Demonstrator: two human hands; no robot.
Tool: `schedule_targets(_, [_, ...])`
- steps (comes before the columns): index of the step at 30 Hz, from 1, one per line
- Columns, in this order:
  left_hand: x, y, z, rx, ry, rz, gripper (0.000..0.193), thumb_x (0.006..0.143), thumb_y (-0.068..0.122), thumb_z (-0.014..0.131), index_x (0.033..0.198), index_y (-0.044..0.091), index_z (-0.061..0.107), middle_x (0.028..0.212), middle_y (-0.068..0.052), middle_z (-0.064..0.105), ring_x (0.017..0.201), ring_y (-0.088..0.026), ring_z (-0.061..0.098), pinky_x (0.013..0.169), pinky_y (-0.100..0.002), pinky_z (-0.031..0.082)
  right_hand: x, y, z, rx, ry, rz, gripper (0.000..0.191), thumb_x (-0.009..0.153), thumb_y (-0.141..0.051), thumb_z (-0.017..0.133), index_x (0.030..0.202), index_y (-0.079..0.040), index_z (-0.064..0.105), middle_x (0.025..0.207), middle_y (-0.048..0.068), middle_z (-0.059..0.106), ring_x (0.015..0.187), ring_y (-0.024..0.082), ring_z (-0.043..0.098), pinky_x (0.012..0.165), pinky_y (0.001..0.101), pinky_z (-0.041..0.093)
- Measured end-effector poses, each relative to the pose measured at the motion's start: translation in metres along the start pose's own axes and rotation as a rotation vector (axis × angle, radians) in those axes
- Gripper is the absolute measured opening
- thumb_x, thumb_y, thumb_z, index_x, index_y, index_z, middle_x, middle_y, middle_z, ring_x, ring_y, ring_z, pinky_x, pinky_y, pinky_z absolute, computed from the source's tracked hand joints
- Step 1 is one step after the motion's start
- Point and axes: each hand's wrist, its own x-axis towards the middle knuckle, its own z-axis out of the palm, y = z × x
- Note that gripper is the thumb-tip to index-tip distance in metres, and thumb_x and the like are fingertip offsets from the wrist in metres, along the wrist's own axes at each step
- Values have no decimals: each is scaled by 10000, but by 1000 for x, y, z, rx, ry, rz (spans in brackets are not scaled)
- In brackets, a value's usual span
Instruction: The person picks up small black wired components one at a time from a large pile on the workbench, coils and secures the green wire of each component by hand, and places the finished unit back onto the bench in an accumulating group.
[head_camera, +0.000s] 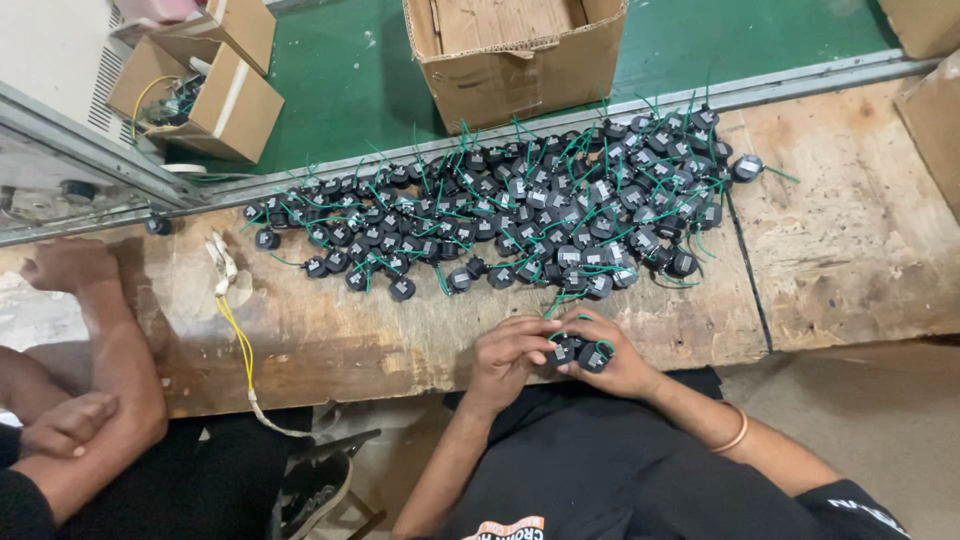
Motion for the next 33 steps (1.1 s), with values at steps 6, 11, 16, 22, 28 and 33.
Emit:
schedule_targets(6, [-18, -13, 26, -414, 309, -457, 253, 825, 5, 848, 866, 59, 604, 1012, -108, 717, 945, -206, 677, 851, -341, 566, -1, -2, 4, -65, -80, 6, 439, 761, -102, 865, 1152, -57, 671, 1175, 129, 629, 1141, 317, 644, 972, 429, 521])
schedule_targets(11, [-8, -9, -4, 180, 252, -96, 171, 824, 47, 834, 863, 27, 669, 1067, -132, 722, 1011, -257, 692, 889, -366, 547, -7, 10, -4, 14, -72, -37, 440, 740, -130, 877, 1129, -47, 687, 1177, 123, 627, 1152, 305, 643, 998, 438, 504])
schedule_targets(16, [18, -18, -45, 952, 364, -106, 274, 827, 116, 796, 1063, 22, 692, 1189, -168, 696, 1106, -393, 626, 956, -476, 480, -16, 25, -8, 753, 92, 278, 507, 823, -200, 816, 1258, -56, 600, 1191, 116, 598, 1164, 263, 606, 908, 443, 553])
schedule_targets(22, [16, -25, -43, 880, 338, -356, 167, 883, 143, 746, 972, 82, 619, 1188, -35, 704, 1174, -286, 650, 1014, -434, 523, -22, 21, -5, 1169, 120, 340, 606, 894, -169, 811, 1368, -81, 443, 1245, 125, 526, 1143, 281, 582, 785, 431, 582])
schedule_targets(28, [7, -20, -57, 893, 197, -373, 196, 846, 69, 737, 1040, 91, 722, 1078, -110, 630, 1028, -361, 620, 846, -462, 501, -11, 7, -4, 1161, 62, 374, 571, 875, -134, 815, 1320, -78, 462, 1240, 120, 529, 1148, 283, 585, 786, 428, 596])
schedule_targets(33, [18, -12, -63, 807, 173, -373, 227, 795, 51, 788, 1002, 68, 697, 1082, -127, 597, 1011, -346, 628, 838, -447, 514, -4, -1, -4, 1175, 87, 330, 557, 886, -143, 831, 1302, -73, 468, 1246, 119, 533, 1164, 278, 584, 813, 424, 596])
